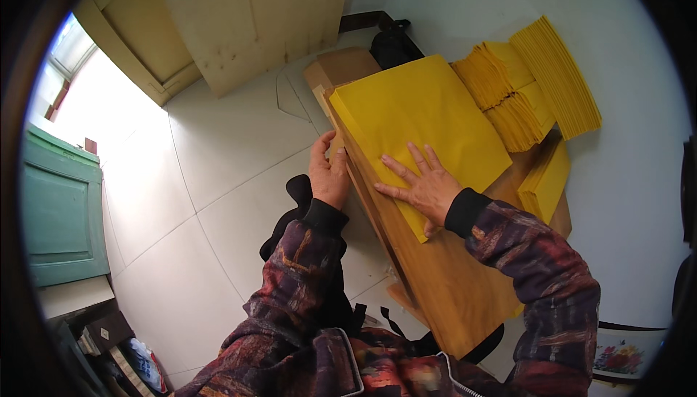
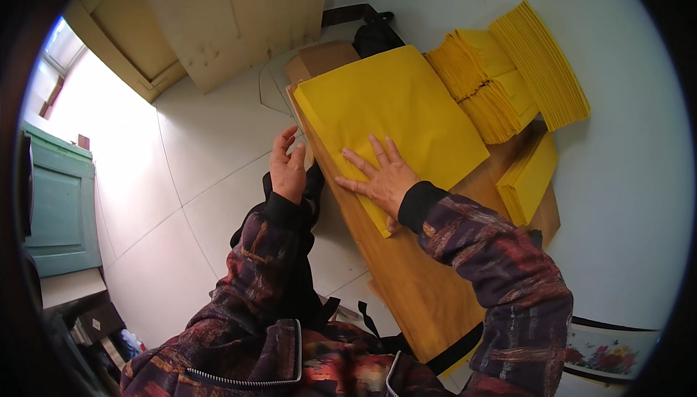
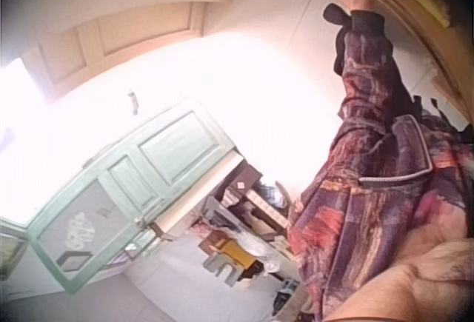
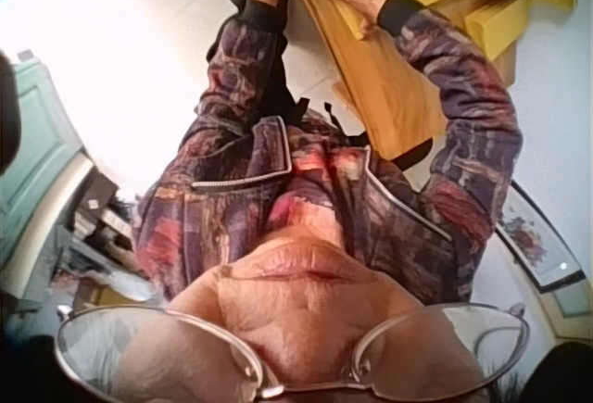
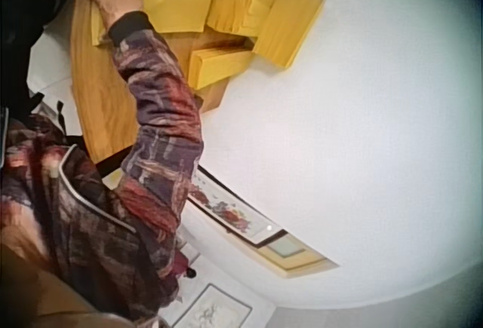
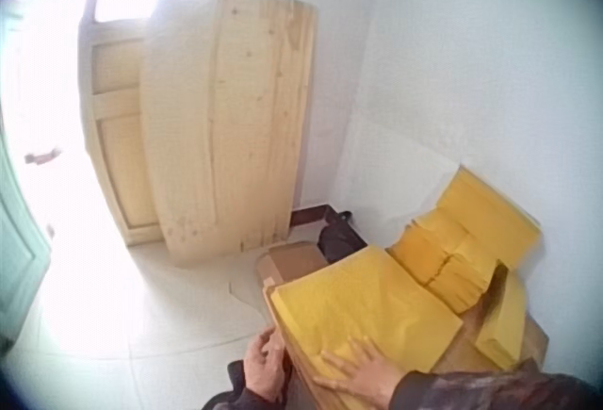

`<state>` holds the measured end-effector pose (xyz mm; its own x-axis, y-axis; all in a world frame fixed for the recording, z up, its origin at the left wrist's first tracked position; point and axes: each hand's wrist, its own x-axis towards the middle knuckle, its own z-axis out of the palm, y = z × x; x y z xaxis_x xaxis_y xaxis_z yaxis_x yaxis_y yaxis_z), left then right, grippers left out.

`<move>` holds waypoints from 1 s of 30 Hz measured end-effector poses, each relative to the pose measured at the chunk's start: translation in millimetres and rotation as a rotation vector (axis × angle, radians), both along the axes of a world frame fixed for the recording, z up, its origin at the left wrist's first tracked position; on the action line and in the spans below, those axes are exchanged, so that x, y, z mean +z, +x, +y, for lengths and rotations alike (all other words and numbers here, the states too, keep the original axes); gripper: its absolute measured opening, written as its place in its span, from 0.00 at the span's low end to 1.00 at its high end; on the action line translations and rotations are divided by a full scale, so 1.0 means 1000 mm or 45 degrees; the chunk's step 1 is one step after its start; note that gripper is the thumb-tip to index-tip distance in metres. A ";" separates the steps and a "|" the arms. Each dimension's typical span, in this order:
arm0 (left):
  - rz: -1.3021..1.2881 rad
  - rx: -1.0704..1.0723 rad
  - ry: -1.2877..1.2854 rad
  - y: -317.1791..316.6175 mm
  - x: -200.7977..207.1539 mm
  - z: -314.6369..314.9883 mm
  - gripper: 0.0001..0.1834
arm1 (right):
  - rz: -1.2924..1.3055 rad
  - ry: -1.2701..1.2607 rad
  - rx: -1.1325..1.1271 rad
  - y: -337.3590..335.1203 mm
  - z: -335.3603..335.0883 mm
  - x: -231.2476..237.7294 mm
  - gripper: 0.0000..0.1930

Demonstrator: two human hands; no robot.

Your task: The person folds yellow paper sheets by hand on a wooden table, aligning edges and pressing creases. The person stacks folded sheets into a pile and occasionally picks up new sheets from the floor to continue folding.

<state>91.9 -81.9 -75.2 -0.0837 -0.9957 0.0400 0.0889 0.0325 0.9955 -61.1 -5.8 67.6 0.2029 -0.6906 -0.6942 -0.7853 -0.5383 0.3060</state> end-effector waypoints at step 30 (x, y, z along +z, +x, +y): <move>-0.388 -0.134 -0.802 -0.035 0.000 -0.028 0.15 | -0.954 -1.685 -1.689 -0.093 0.286 -0.085 0.19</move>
<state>56.5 -109.7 -75.0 -0.2771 -0.7769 0.5653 -0.1562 0.6170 0.7714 -154.6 280.1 -17.8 -0.8092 -0.5404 0.2304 -0.5643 0.6059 -0.5608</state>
